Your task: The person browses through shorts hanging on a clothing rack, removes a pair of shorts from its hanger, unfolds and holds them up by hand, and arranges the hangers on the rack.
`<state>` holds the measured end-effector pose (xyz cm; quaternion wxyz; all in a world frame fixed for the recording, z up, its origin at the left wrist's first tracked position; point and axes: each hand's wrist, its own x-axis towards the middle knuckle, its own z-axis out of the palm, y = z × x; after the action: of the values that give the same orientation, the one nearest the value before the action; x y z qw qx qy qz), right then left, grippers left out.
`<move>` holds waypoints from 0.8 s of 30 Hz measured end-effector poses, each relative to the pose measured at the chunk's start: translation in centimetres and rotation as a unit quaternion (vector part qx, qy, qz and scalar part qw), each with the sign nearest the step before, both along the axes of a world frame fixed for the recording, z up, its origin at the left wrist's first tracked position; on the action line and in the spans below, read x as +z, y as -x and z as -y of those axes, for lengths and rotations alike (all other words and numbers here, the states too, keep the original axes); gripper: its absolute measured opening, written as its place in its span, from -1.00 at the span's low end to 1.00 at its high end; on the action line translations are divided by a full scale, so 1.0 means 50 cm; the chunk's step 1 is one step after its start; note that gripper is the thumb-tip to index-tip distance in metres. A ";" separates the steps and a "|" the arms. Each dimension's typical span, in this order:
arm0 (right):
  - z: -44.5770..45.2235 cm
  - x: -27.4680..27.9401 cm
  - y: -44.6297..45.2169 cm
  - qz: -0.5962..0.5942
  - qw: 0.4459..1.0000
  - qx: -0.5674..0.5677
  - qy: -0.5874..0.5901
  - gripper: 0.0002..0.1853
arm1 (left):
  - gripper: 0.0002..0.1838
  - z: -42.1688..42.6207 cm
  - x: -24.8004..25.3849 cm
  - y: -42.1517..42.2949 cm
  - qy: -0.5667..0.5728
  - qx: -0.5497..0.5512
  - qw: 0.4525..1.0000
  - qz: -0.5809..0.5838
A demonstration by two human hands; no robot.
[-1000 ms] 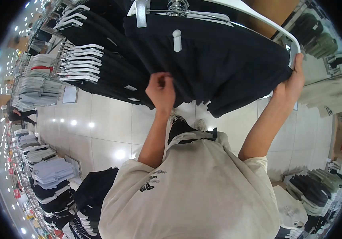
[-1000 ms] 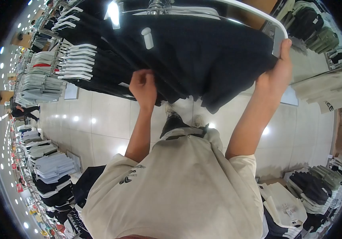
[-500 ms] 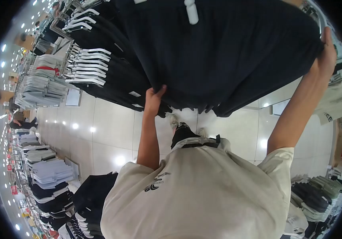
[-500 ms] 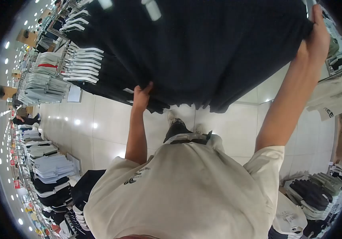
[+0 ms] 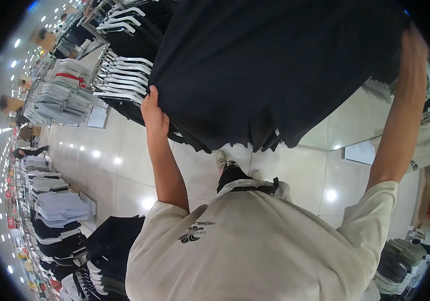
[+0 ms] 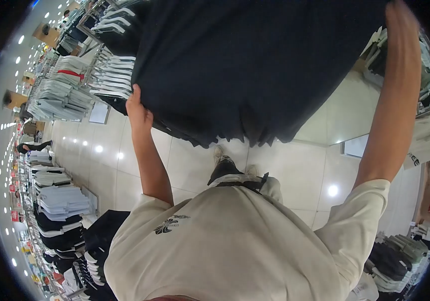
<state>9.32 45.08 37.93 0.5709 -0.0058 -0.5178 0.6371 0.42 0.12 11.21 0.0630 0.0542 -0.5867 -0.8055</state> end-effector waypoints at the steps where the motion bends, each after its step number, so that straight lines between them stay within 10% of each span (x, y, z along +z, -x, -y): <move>1: 0.012 0.002 -0.002 0.000 1.000 0.010 0.016 -0.66 | -0.67 0.003 0.010 0.004 -0.054 -0.009 0.998 -0.031; 12: -0.094 -0.045 0.024 -0.128 0.965 0.153 -0.173 -0.59 | -0.90 0.067 0.040 0.008 -0.056 0.014 0.991 -0.121; 17: 0.007 0.002 0.010 -0.079 0.995 0.052 -0.041 -0.58 | -0.92 0.071 0.046 0.000 -0.041 0.003 0.991 -0.127; 22: 0.016 -0.010 -0.006 -0.083 0.994 0.056 -0.047 -0.59 | -0.88 0.013 0.003 -0.047 0.154 -0.004 0.978 -0.141; 24: 0.015 -0.010 -0.007 -0.081 0.994 0.057 -0.050 -0.59 | -0.57 -0.032 0.008 -0.095 0.251 -0.092 0.946 -0.183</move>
<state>9.65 44.33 37.44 0.5730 0.1035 -0.5006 0.6406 5.15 1.71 11.63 0.1061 -0.1658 -0.7509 -0.6304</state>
